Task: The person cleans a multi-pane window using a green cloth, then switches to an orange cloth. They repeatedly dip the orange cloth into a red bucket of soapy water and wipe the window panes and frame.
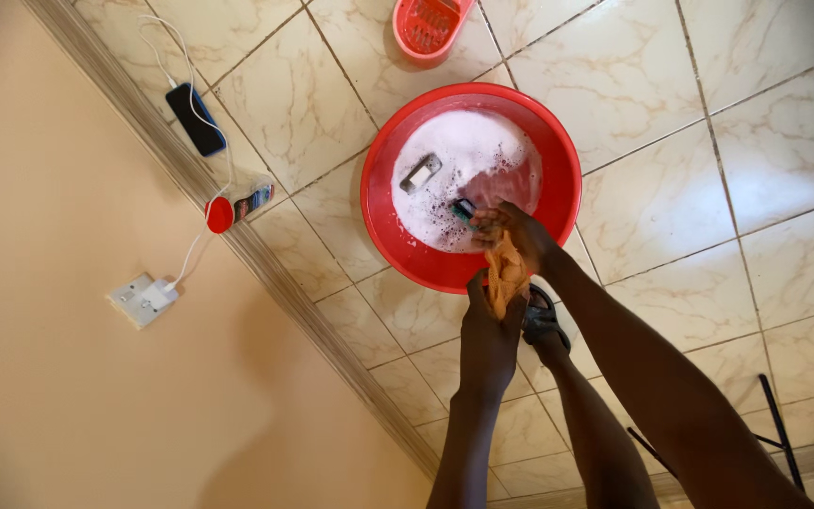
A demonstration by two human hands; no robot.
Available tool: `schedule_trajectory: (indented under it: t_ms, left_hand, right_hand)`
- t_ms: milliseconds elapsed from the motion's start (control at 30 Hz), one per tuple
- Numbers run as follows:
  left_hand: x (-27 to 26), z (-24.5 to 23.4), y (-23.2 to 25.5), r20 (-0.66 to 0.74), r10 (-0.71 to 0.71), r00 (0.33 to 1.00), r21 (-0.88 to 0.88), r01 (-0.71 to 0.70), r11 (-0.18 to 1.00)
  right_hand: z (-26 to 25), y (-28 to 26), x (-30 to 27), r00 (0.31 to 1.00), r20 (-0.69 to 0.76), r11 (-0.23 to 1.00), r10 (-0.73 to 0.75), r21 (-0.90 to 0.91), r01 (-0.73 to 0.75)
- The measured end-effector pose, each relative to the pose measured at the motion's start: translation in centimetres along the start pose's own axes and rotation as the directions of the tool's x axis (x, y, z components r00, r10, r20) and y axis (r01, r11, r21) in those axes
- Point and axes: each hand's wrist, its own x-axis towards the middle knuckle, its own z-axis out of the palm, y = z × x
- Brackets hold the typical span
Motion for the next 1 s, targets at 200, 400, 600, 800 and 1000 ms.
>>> schedule_trajectory:
  t_ms: [200,400,600,800,1000]
  left_hand:
    - [1.8,0.3,-1.4,-0.009,0.006,1.000,-0.007,-0.006,1.000]
    - [4.8,0.9,-4.2,-0.178,0.068,0.982,-0.100,-0.086,0.991]
    - [7.7,2.0,-7.8,-0.439,0.189,0.878,0.066,-0.178,0.982]
    - [10.8,3.6,-11.6,-0.354,-0.158,0.922,-0.457,-0.023,0.889]
    - [10.4,3.0,-11.3,0.003,-0.229,0.973,-0.797,0.140,0.587]
  right_hand:
    - [5.3,-1.2,-3.8,0.965,0.261,0.986,-0.008,0.165,-0.036]
    - [8.5,-1.8,-6.7,0.988,0.090,0.981,-0.128,0.160,0.113]
    - [10.9,-2.4,-8.5,0.980,-0.077,0.982,-0.181,0.035,0.184]
    - [15.8,-2.4,-9.8,0.915,-0.164,0.822,-0.370,-0.516,0.240]
    - [15.6,-1.8,-9.3,0.791,-0.215,0.674,-0.573,-0.673,0.305]
